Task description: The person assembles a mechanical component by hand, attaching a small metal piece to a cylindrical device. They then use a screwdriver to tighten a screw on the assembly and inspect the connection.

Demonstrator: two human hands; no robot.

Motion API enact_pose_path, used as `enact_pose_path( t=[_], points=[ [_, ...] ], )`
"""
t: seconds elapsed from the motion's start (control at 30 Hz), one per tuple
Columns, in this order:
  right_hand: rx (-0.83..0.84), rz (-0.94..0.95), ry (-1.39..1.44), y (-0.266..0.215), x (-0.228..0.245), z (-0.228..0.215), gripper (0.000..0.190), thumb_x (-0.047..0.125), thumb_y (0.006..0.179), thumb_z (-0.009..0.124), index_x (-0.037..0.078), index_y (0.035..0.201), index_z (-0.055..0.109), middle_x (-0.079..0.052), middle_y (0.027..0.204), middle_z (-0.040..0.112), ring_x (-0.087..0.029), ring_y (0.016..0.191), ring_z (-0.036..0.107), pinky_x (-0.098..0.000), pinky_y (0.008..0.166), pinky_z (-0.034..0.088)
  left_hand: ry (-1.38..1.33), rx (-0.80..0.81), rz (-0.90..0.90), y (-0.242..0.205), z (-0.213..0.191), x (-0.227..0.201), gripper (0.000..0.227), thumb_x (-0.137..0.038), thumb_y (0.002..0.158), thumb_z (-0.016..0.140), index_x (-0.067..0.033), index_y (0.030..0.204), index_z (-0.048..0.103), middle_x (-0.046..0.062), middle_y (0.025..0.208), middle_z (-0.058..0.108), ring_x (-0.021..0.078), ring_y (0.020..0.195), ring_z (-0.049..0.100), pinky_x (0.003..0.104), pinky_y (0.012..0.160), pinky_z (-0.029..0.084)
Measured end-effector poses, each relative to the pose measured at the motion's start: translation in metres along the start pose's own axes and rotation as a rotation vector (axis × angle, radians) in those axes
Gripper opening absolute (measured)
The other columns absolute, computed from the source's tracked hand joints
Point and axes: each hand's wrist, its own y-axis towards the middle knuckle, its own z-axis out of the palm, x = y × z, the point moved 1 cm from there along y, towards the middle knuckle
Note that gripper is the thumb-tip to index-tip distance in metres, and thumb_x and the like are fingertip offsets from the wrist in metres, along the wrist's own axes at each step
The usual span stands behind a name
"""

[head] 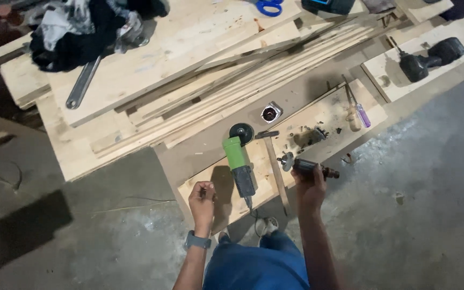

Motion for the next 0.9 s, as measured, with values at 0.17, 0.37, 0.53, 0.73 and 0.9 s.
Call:
enact_pose_path(
  t=[0.17,0.37,0.53,0.73,0.9],
  points=[
    [-0.065,0.019,-0.001,0.002,0.010,-0.017,0.023,0.028,0.103,0.065,0.007,0.098,0.071,-0.020,0.091,0.074,-0.035,0.078,0.077,-0.0484,0.074,0.068,-0.022,0.050,0.014,0.004,0.021,-0.018,0.013,0.003,0.095,0.063,-0.0057,0.086,0.067,0.003,0.076,0.058,0.0135,0.066,0.052,0.030,0.056,0.047],
    [-0.070,0.053,-0.011,0.050,0.010,-0.034,0.024,0.027,0.106,0.058,0.006,0.100,0.067,-0.013,0.092,0.074,-0.028,0.082,0.076,-0.0482,0.090,0.065,-0.040,-0.045,0.066,-0.003,0.066,-0.023,0.011,0.001,0.098,0.058,-0.0064,0.091,0.064,0.004,0.081,0.063,0.0123,0.069,0.057,0.025,0.060,0.050],
    [-0.032,0.080,-0.050,0.093,0.046,-0.022,0.025,0.024,0.107,0.054,0.004,0.099,0.067,-0.011,0.094,0.077,-0.027,0.091,0.078,-0.0485,0.096,0.064,0.152,-0.062,0.314,0.013,0.167,-0.042,0.009,-0.010,0.107,0.053,-0.0050,0.106,0.061,0.013,0.094,0.065,0.0223,0.089,0.065,0.041,0.079,0.054],
    [-0.050,0.124,-0.054,0.162,0.083,-0.063,0.019,0.026,0.103,0.061,0.012,0.093,0.067,-0.007,0.093,0.079,-0.023,0.086,0.079,-0.0451,0.088,0.066,0.169,0.014,0.270,0.073,0.267,-0.058,0.007,-0.013,0.103,0.061,-0.0060,0.102,0.062,0.011,0.096,0.067,0.0218,0.092,0.060,0.042,0.086,0.051],
    [0.010,0.168,-0.058,0.203,0.111,-0.073,0.018,0.026,0.102,0.058,0.012,0.108,0.069,-0.009,0.105,0.078,-0.022,0.095,0.078,-0.0447,0.092,0.064,0.146,-0.063,0.242,0.107,0.291,-0.033,0.010,-0.005,0.102,0.058,-0.0114,0.094,0.059,0.001,0.083,0.061,0.0139,0.076,0.055,0.034,0.073,0.049]
  ],
)
